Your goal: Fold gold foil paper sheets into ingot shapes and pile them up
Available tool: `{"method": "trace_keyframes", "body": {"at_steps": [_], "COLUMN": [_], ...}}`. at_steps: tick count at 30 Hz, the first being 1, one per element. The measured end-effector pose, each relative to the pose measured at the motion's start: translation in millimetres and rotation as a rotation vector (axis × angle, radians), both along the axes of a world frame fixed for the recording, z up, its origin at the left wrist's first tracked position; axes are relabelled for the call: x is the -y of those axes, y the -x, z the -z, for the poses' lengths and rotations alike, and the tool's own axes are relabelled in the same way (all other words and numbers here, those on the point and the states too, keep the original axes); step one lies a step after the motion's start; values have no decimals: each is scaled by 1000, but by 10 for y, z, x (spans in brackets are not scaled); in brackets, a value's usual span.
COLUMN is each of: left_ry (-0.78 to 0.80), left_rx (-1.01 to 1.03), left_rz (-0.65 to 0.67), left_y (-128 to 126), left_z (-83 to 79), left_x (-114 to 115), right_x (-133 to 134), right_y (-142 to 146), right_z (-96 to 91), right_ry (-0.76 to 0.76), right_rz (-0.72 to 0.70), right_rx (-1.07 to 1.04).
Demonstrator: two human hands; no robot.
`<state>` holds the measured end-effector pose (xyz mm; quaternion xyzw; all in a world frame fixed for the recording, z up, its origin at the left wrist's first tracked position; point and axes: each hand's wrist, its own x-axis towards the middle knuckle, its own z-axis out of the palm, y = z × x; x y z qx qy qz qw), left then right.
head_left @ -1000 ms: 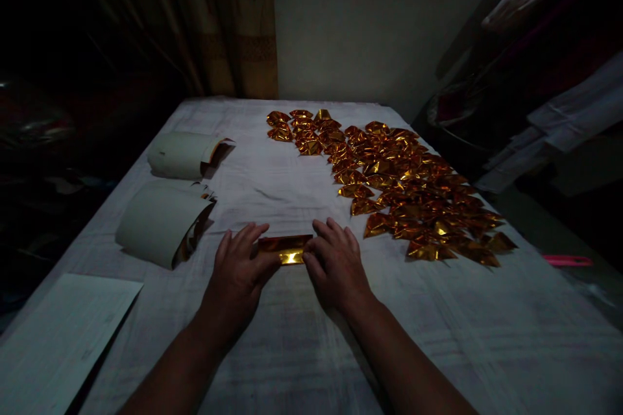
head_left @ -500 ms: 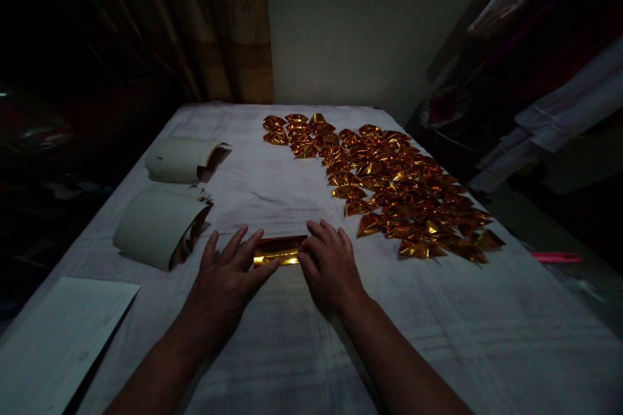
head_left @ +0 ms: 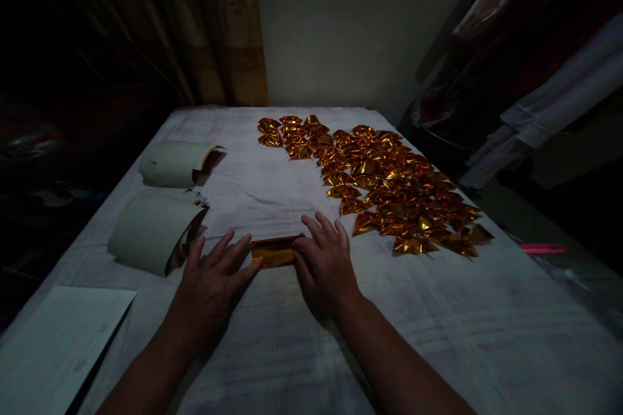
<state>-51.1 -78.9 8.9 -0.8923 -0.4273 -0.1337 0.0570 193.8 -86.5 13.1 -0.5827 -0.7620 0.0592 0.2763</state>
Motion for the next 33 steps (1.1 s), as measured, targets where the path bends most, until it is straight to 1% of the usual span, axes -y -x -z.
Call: {"method": "trace_keyframes", "body": {"at_steps": [2, 5, 8, 11, 19, 22, 24, 27, 30, 33], "left_ry": [-5, -9, -24, -31, 12, 12, 15, 53, 81, 74], "left_rx": [-7, -10, -47, -66, 5, 35, 39, 27, 24, 20], "left_rz": [2, -3, -7, -15, -68, -84, -66, -30, -51, -68], "left_y": [-26, -46, -66, -104, -259, -344, -415, -520, -581, -558], "left_z": [-29, -46, -47, -55, -169, -201, -187, -117, -40, -4], "left_x": [6, 11, 26, 57, 135, 158, 172, 186, 187, 184], "right_x": [48, 122, 176, 220, 389, 413, 414, 411, 414, 417], "right_y": [77, 187, 225, 185, 36, 34, 38, 40, 36, 31], "right_z": [-27, -35, -23, -28, -21, 0, 14, 33, 45, 45], "right_ry": [-16, 106, 221, 263, 270, 271, 266, 248, 239, 240], "right_rz": [-81, -156, -172, -138, 83, 105, 98, 101, 108, 115], "right_rx": [45, 106, 148, 176, 217, 212, 205, 195, 197, 197]}}
